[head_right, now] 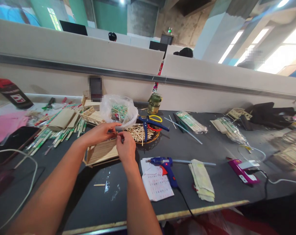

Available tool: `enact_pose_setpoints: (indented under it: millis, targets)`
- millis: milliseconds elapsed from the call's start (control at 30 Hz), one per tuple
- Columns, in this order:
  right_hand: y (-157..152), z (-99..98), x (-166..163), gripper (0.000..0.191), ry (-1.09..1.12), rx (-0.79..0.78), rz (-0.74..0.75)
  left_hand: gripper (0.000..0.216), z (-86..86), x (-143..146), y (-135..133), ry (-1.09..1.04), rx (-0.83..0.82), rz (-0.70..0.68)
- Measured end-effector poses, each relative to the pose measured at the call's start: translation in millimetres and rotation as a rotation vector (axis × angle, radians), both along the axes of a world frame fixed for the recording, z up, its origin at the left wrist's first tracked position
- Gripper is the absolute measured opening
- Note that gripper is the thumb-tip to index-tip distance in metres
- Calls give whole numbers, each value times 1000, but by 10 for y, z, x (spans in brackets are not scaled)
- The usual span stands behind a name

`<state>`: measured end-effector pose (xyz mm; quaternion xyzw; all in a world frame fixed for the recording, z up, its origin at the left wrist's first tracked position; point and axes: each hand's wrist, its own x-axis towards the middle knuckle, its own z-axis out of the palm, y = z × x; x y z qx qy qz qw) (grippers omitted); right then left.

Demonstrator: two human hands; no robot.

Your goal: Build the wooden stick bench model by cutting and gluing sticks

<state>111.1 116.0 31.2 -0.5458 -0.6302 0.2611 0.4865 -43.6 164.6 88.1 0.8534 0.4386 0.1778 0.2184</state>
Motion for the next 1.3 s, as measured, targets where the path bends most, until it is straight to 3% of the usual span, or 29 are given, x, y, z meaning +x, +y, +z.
enact_pose_setpoints:
  millis: [600,933,1300]
  targets:
    - [-2,14,11,19,-11,-9,7,48,-13,-18,22,11,-8,-16]
    - [5,-10,-2,22,55,113,28,48,18,-5,6,7,-7,-8]
    - [16,-39,-10,23,55,119,40,47,-7,-2,16,14,3,0]
